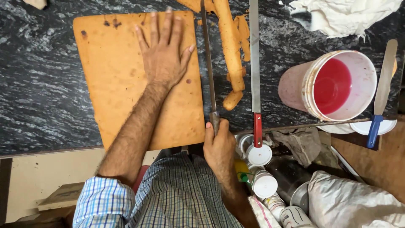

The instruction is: The person is trimming the outer crust and edges of a large sponge cake using a long kitchen knife on a marble table.

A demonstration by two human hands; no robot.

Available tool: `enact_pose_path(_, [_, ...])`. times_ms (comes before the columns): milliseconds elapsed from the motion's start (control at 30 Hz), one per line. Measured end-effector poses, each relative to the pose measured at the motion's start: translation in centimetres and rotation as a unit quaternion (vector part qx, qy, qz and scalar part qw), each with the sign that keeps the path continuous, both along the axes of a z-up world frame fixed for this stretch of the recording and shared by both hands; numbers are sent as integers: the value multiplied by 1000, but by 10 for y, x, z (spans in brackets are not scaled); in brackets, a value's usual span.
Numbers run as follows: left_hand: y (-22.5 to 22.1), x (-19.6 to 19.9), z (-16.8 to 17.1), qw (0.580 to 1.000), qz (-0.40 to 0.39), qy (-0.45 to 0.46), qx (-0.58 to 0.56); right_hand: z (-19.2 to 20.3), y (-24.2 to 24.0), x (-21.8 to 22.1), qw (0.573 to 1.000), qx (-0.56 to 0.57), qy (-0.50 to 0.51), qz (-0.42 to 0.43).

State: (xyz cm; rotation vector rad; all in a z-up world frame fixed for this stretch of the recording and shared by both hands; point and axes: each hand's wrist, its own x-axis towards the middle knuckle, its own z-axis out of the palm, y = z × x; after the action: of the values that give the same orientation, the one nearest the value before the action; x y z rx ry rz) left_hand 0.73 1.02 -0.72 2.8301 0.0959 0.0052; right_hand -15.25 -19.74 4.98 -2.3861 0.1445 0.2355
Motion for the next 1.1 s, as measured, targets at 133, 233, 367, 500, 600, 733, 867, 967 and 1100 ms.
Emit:
enact_pose_path(133, [-16,-1,11,997,46,-56,9,0,0,1,1000,1,-7,-11])
enact_pose_path(233, [-27,3,25,994,-97,-31,-43,0,-2,5,1000,-3,-24,-19])
enact_pose_path(367, [-12,11,-6,997,-1,-61,-38,-1,1,7,999,15,-48,-20])
enact_pose_path(500, [-2,6,-14,992,-20,-120,22,8,16,12,1000,2,8,-11])
enact_pose_path(600, [-8,5,2,995,-6,-92,-24,8,29,8,999,-5,40,-1])
enact_pose_path(733, [-12,9,10,996,1,-86,-25,4,30,3,999,-21,-6,30])
enact_pose_path(867, [-11,8,6,995,-4,-97,-9,4,27,-1,998,-41,-23,51])
enact_pose_path(967, [-11,7,6,994,-4,-107,-3,6,27,5,997,-33,-24,62])
enact_pose_path(1100, [-10,8,2,992,-6,-123,-3,5,24,0,997,-36,-15,61])
